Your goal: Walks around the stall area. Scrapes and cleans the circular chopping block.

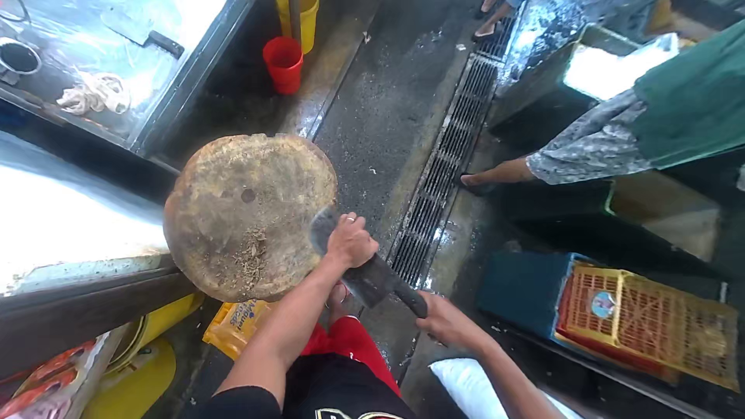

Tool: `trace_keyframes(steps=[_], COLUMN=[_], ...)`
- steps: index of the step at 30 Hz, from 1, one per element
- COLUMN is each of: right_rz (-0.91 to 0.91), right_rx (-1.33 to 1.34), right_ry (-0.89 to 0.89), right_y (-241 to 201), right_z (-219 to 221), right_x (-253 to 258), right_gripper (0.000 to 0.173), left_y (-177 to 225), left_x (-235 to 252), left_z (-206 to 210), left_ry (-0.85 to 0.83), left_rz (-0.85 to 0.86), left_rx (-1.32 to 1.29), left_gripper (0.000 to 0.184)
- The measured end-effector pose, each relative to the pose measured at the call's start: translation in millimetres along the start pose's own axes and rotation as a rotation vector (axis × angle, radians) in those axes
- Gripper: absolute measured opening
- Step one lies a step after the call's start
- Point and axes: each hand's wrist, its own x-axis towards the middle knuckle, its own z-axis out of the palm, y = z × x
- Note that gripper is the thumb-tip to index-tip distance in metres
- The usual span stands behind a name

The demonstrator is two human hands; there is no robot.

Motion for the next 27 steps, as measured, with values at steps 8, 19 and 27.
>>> trace_keyframes(steps=[8,19,27], right_rz=[-0.287,-0.042,-0.039], right_rx=[-0.274,-0.082,-0.309], right_ry=[-0.101,0.097,0.038], right_y=[-97.0,-4.4,-91.2], right_z=[36.4,-36.4,23.6], right_x=[34.9,-2.6,7.1], right_gripper=[0.043,0.049,0.044], left_y=[-98.9,1.4,-74.7], left_x=[-99.5,17.3,-71.9], left_z=[-13.3,-10.2,-19.3], left_ry=[0.249,0.1,0.163], left_rz=[-0.232,-0.022,-0.17], left_rx=[0.128,-0.05,-0.003], left_gripper=[0.046,0.048,0.049])
